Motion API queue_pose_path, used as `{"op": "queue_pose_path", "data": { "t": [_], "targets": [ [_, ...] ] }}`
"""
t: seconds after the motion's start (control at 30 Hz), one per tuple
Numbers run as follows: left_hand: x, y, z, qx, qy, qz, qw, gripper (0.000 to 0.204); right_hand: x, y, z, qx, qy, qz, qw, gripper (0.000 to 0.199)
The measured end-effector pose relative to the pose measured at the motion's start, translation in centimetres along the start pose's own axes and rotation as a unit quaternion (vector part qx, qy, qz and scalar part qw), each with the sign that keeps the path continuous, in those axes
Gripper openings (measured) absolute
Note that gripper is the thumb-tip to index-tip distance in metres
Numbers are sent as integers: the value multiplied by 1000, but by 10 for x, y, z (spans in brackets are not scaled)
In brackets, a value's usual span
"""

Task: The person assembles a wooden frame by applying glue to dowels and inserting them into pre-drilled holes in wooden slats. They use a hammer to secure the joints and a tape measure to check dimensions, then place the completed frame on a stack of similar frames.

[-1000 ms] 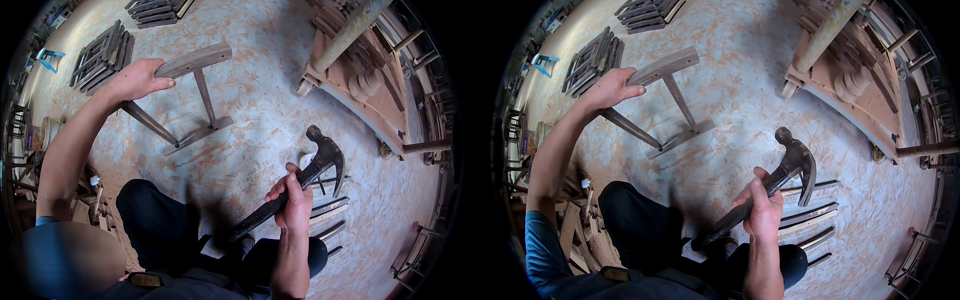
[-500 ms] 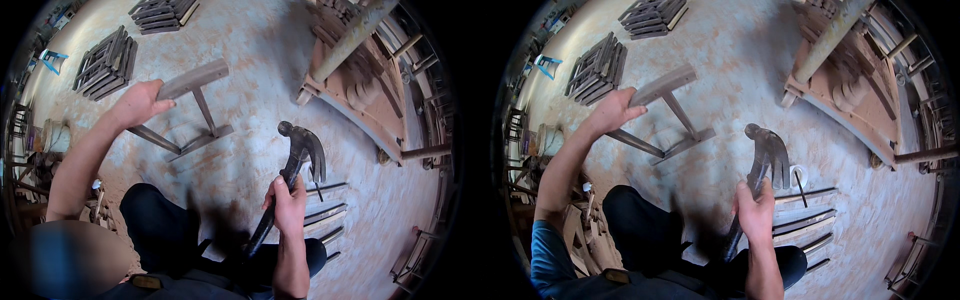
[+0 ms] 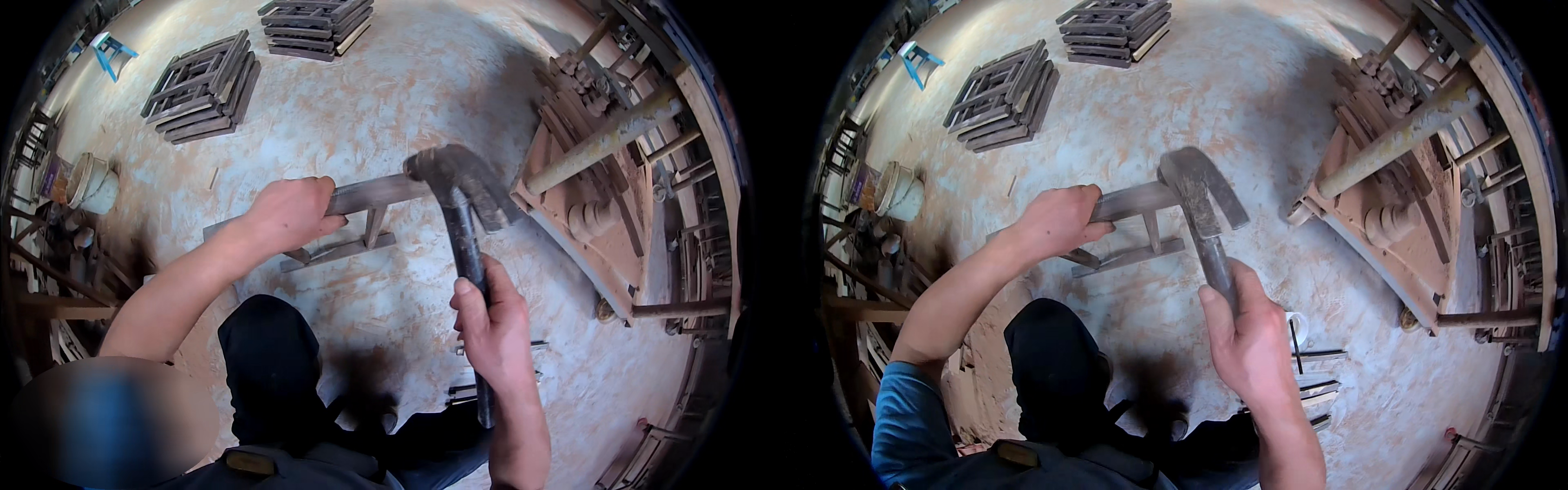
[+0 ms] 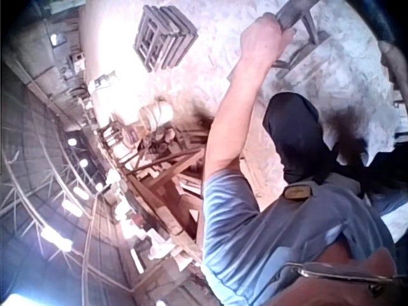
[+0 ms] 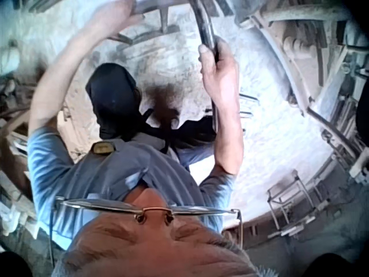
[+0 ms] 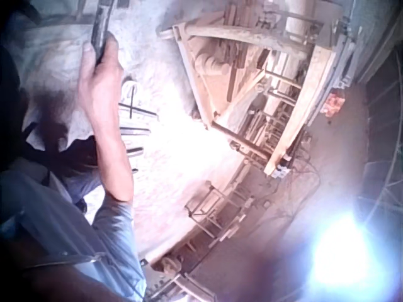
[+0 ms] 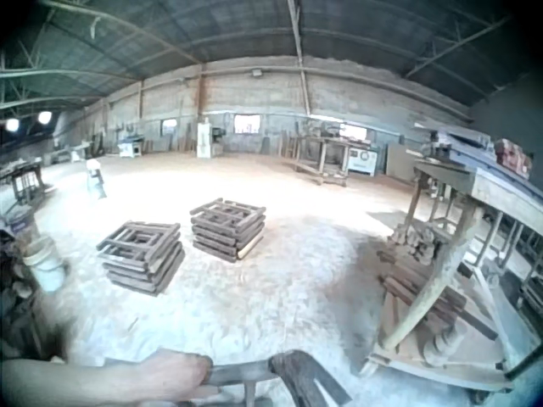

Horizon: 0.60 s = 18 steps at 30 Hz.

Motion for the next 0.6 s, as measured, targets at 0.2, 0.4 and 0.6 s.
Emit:
{"op": "queue_pose_path", "data": {
  "t": [0.2,0.4,0.6],
  "targets": [
    [8,0,6,31,39,40,998,40,-11,10,-39,169,-44,-81,981,31],
    [11,-4,8,39,28,33,998,39,-8,8,-49,168,-30,-88,981,28],
    [12,-3,15,45,40,39,997,37,-7,20,-28,251,-62,-101,961,29]
  ]
}}
Point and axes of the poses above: each hand's wrist, its own x-axis away from the middle knuckle, its own y-axis out of the palm, z = x × y, the point moved 8 cm from there along -x, towards the middle knuckle, and after that the axes turned 12 degrees about z, right-handed, at the moved point
